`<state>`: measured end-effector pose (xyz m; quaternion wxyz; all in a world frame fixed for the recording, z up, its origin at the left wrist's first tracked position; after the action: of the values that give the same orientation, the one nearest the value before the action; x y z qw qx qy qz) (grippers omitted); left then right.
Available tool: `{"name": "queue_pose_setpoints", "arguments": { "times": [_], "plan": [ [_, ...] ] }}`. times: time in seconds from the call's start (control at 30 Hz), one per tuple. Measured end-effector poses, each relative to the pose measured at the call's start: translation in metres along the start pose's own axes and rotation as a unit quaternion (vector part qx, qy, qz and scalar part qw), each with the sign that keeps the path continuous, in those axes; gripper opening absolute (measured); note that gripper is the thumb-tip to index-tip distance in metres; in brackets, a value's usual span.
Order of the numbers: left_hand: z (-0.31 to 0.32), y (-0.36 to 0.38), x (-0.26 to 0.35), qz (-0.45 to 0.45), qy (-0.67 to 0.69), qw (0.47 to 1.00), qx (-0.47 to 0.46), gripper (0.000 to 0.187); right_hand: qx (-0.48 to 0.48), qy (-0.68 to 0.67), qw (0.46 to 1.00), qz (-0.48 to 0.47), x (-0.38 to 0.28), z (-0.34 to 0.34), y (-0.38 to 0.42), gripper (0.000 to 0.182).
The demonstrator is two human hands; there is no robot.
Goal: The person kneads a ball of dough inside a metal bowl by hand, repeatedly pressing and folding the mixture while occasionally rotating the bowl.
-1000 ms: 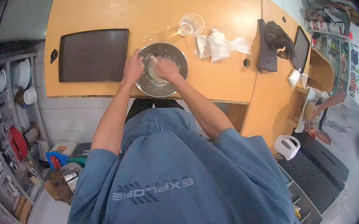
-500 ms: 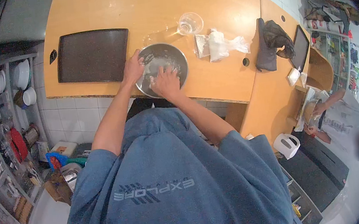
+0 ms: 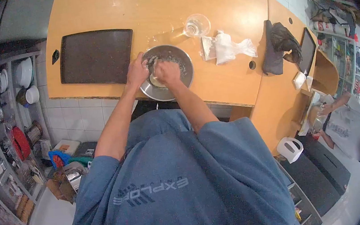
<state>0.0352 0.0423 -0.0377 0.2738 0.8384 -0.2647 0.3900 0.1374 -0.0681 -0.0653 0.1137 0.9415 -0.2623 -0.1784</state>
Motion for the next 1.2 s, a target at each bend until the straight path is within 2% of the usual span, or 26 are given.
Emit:
{"name": "queue_pose_setpoints", "arguments": {
  "times": [0.13,0.23,0.33,0.53,0.63,0.73,0.83,0.93,1.07,1.13,1.2],
  "plan": [
    [-0.003,0.002,0.004,0.007,-0.015,1.000,-0.002,0.041,-0.030,0.023,0.999,0.012,-0.003,-0.009,-0.003,0.032],
    [-0.004,0.002,0.004,0.012,-0.009,1.000,-0.004,0.045,-0.057,0.008,0.996,0.071,-0.002,-0.012,-0.002,0.041],
    [-0.002,0.001,0.003,0.008,-0.002,1.000,-0.010,0.049,-0.044,0.002,0.998,0.053,-0.002,-0.031,0.016,0.045],
    [0.002,0.004,-0.001,0.007,-0.010,1.000,0.011,0.044,0.048,0.018,0.996,0.069,-0.011,-0.056,0.048,0.046],
    [-0.002,0.007,0.008,-0.013,-0.013,1.000,0.015,0.037,0.054,0.007,0.998,0.009,-0.011,-0.052,0.057,0.045],
    [-0.002,0.007,0.010,-0.023,0.005,1.000,0.004,0.033,0.165,-0.006,0.986,0.027,-0.017,-0.030,0.057,0.039],
    [-0.002,0.007,0.010,-0.021,0.026,0.999,0.003,0.031,0.122,-0.058,0.989,0.068,-0.018,-0.012,0.050,0.035],
    [-0.003,0.009,0.014,-0.022,0.028,0.999,0.010,0.030,0.115,-0.029,0.993,0.027,-0.025,-0.002,0.045,0.031],
    [0.003,0.005,0.002,0.004,0.018,1.000,0.011,0.030,0.134,-0.021,0.990,0.022,-0.030,-0.001,0.037,0.029],
    [-0.001,0.006,0.008,-0.012,0.001,1.000,-0.007,0.031,0.128,-0.031,0.991,0.015,-0.026,-0.001,0.030,0.029],
    [-0.002,0.007,0.005,-0.004,-0.004,1.000,-0.007,0.032,0.066,-0.027,0.997,0.040,-0.023,-0.001,0.016,0.033]
  ]
}}
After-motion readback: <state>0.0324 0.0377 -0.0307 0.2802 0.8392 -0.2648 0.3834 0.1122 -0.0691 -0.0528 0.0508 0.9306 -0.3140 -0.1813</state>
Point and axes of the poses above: each hand's wrist, its own y-axis away from the middle knuckle, its own z-axis out of the palm, x = y × z, the point moved 3 cm from there along -y, towards the middle knuckle, and after that the axes turned 8 degrees about y, right-handed, at the moved point
